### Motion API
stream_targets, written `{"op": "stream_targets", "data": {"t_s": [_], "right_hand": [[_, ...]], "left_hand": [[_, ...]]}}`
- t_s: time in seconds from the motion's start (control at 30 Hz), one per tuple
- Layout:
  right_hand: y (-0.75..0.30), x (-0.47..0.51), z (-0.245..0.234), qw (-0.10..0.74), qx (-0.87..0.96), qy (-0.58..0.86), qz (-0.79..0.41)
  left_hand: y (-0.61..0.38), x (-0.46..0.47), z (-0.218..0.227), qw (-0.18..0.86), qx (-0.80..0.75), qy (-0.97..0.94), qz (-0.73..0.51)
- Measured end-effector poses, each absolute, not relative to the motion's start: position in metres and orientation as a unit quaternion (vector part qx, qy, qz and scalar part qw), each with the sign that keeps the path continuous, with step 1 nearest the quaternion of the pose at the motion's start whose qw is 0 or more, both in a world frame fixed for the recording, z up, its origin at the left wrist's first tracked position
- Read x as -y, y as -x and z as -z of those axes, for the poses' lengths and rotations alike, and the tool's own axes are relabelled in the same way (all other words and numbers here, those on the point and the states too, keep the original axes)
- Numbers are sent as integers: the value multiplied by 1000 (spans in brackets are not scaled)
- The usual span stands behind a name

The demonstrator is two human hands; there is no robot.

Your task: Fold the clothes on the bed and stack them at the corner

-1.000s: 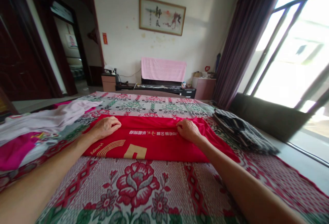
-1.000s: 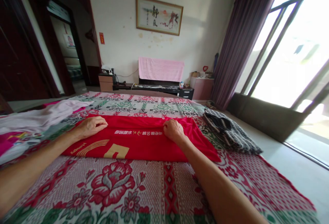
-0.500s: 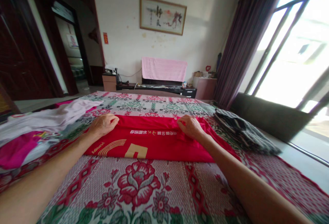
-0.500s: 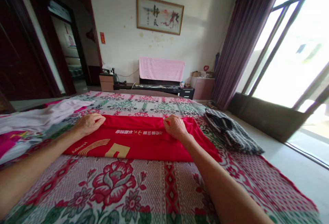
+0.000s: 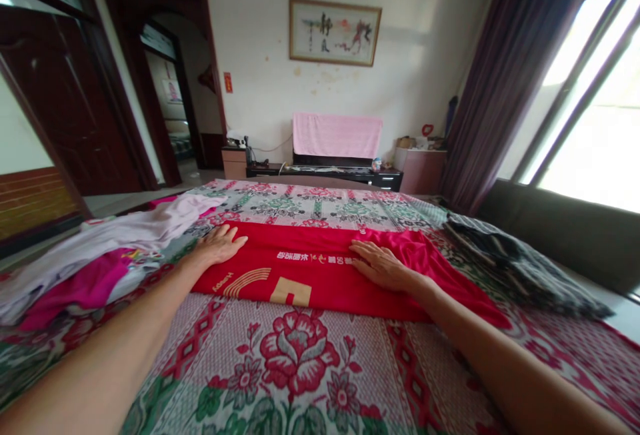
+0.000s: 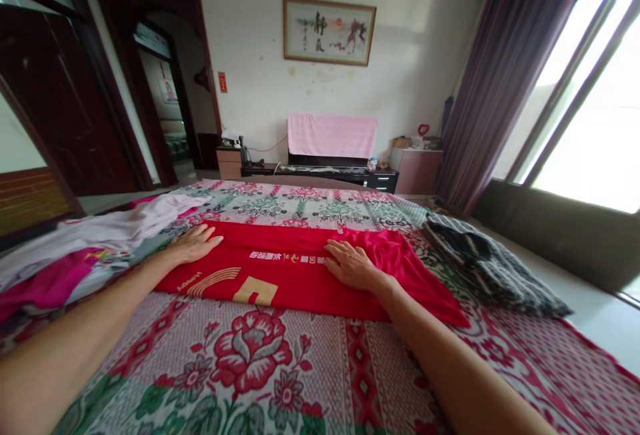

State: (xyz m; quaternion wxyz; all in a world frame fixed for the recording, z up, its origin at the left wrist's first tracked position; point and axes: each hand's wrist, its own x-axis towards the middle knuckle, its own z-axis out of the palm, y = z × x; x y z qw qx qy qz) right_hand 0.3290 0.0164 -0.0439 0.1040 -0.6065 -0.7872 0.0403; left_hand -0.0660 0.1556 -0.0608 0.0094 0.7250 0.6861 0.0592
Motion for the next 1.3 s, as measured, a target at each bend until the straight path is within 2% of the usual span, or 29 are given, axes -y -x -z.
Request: {"op": "stream_targets", "data": {"t_s": [0.27,0.4,0.53,0.63,0.77,0.9,1.03,1.17,1.3], "right_hand": [[-327,-14,51,129,791,598,-3],[-325,-11,51,150,792,591,16],[-324,-9,49,163,784,599,12],[-324,-7,48,169,780,602,6],[-325,-8,49,184,779,600,-2],[-327,-11,52,235,775,586,-21],[-337,-16,47,322,762,562,-22],[-366,-18,28,377,651,659,15],[-408,-13,17,350,556,753,34]], "left_hand": [[65,-152,55,28,-697,-715,-49],[46,-147,49,-35,-716,-689,-108],[-14,-128,34,-107,-659,-734,-125],[-73,-107,32,-90,-586,-791,-149],[-125,-83,49,-53,-553,-816,-159],[-135,-75,69,-48,-560,-813,-151],[-130,-76,73,-50,-554,-813,-170],[-133,-77,66,-50,-514,-828,-217],[-150,-66,55,-29,-401,-872,-280]]}}
